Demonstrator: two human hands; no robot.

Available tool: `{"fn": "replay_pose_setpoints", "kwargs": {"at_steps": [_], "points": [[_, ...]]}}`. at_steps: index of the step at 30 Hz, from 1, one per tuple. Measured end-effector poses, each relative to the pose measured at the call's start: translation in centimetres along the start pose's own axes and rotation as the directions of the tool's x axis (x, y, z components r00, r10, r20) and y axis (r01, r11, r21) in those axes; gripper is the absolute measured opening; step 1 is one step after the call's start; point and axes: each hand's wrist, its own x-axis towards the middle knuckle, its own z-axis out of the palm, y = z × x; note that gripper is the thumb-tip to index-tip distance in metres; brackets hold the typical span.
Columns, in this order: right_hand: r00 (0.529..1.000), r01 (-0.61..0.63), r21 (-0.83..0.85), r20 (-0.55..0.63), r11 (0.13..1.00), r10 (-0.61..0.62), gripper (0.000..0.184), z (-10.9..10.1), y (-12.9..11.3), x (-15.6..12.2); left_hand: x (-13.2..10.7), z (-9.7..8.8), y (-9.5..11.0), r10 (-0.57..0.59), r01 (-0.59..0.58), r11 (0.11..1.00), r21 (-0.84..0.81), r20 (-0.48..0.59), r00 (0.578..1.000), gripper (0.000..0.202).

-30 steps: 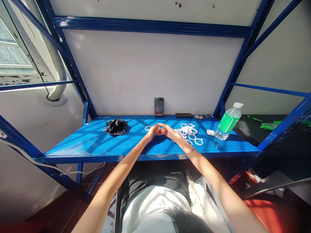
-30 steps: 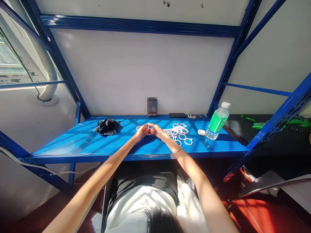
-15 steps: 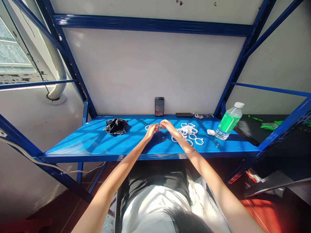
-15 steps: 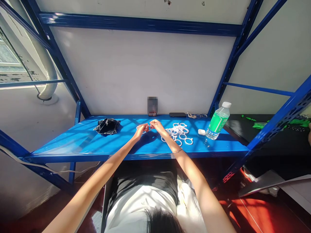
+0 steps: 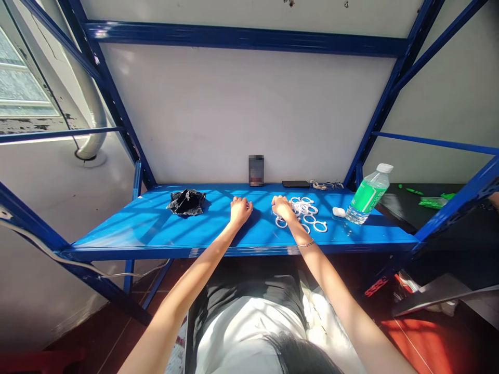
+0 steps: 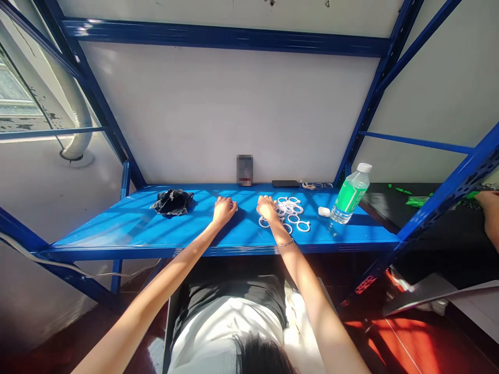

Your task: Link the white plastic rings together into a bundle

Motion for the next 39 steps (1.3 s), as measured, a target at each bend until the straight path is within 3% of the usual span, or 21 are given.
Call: {"fn": "replay_pose_setpoints", "kwargs": {"at_steps": [7, 13, 16, 19, 24, 28, 34, 39], "points": [[0.999, 0.016, 0.022, 0.035, 1.0, -0.016, 0.027, 0.3, -0.1, 0.5, -0.3, -0.5, 0.5, -0.041, 0.04, 0.998, 0.039, 0.034, 0.999, 0.022], [0.994, 0.089, 0.164, -0.081, 0.982, -0.076, 0.024, 0.0, -0.5, 0.5, -0.1, -0.2, 0.3, 0.061, -0.061, 0.998, -0.022, -0.002, 0.998, 0.016], [0.98, 0.178, 0.399, -0.154, 0.9, -0.125, 0.019, 0.4, -0.6, 0.8, 0.0, 0.2, 0.1, 0.148, -0.149, 0.984, -0.093, -0.023, 0.989, 0.013], [0.972, 0.233, 0.532, -0.15, 0.814, -0.18, 0.014, 1.1, -0.9, 1.5, 0.1, 0.4, 0.1, 0.221, -0.224, 0.96, -0.17, -0.039, 0.975, 0.012], [0.976, 0.174, 0.797, -0.061, 0.578, -0.208, 0.015, 1.9, -1.2, 2.1, -0.1, 0.2, 0.4, 0.291, -0.29, 0.917, -0.276, -0.037, 0.956, 0.019], [0.98, 0.155, 0.846, -0.068, 0.511, -0.185, 0.015, 1.5, -1.0, 1.9, -0.3, -0.4, 0.9, 0.322, -0.332, 0.887, -0.32, -0.084, 0.943, 0.028], [0.985, 0.139, 0.844, -0.06, 0.519, -0.165, 0.016, 1.4, -0.9, 1.9, -0.3, -0.4, 1.0, 0.408, -0.404, 0.876, -0.265, -0.04, 0.912, 0.02], [0.969, 0.245, 0.716, -0.188, 0.654, -0.158, 0.013, 1.5, -0.9, 2.0, -0.1, 0.0, 0.7, 0.364, -0.362, 0.891, -0.273, -0.045, 0.93, 0.02]]}}
